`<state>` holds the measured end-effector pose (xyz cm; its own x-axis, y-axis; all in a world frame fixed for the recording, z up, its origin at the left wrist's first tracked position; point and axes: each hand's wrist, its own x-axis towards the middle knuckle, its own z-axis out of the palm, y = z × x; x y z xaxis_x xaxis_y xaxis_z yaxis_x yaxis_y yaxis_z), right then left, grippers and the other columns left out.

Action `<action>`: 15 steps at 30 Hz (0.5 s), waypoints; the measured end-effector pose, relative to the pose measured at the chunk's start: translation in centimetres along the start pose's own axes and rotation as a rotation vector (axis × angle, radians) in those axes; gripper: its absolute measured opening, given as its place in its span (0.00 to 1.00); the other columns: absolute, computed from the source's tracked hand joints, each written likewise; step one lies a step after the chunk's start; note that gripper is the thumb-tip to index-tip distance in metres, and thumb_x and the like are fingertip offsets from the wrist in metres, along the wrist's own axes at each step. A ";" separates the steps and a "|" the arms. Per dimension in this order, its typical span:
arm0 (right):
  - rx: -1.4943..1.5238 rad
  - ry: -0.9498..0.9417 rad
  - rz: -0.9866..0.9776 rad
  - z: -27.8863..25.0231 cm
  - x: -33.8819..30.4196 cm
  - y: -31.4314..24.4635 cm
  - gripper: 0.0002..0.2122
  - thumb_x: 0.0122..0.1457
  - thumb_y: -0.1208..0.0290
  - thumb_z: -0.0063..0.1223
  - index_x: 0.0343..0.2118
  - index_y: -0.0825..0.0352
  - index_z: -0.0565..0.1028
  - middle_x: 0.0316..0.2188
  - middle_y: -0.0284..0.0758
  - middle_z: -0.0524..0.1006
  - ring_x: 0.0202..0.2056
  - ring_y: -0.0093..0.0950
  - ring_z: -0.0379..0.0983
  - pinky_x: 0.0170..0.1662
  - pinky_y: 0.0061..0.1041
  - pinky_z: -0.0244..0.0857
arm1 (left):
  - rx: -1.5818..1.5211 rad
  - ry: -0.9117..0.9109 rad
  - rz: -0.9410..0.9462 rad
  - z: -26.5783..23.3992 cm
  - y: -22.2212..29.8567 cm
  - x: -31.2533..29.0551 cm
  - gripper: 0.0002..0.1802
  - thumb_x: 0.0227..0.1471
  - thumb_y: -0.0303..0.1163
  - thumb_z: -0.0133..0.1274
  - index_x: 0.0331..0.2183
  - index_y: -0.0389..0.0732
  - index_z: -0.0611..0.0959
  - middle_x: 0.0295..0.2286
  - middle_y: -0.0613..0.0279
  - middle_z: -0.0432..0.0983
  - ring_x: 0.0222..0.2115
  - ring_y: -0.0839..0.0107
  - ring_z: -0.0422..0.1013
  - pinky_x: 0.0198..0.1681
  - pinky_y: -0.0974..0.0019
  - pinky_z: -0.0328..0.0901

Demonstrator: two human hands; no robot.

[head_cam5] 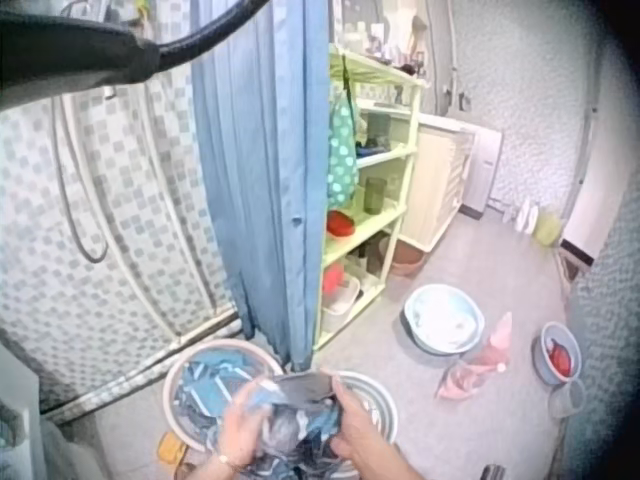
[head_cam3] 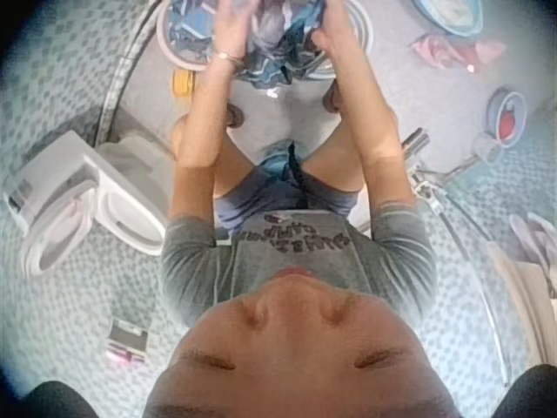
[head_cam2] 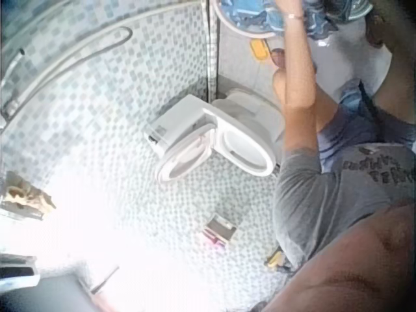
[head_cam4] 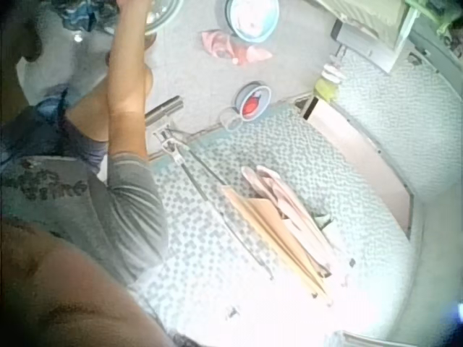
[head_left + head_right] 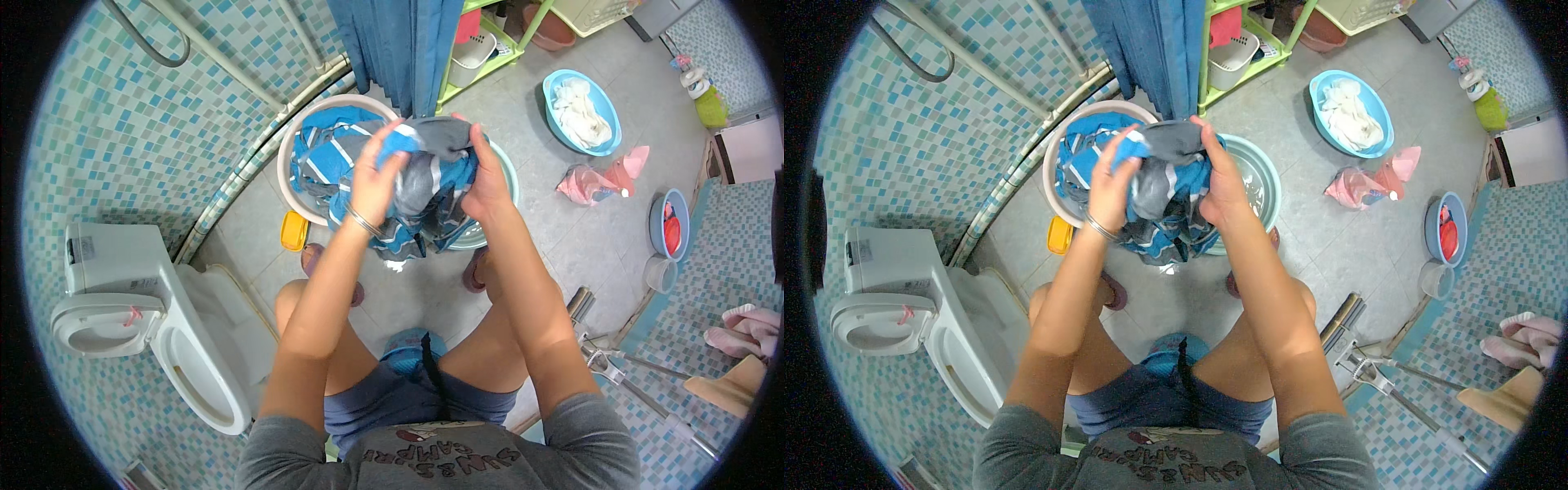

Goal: The person sits on a small stool in a bathroom and hand-washes a blue and grey patterned cloth in a white basin filled with water. They scrub the fabric with their hands and use a yellow bar of soap to clean it, repeatedly dipping and wringing the item.

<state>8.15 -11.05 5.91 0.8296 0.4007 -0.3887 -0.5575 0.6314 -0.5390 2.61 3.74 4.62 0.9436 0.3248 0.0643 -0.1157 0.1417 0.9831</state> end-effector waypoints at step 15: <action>0.225 -0.119 0.105 -7.8 2.2 10.4 0.17 0.60 0.57 0.41 0.41 0.67 0.69 0.37 0.37 0.72 0.36 0.28 0.71 0.40 0.27 0.65 | 0.668 0.131 0.415 3.5 -2.3 -3.0 0.10 0.44 0.34 0.57 0.27 0.39 0.76 0.24 0.54 0.73 0.27 0.57 0.71 0.31 0.61 0.65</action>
<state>4.00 -8.76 -6.37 0.7727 0.5388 -0.3356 -0.6312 0.7083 -0.3159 1.15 -0.83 2.73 0.8152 0.3415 0.4678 -0.2001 -0.5919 0.7808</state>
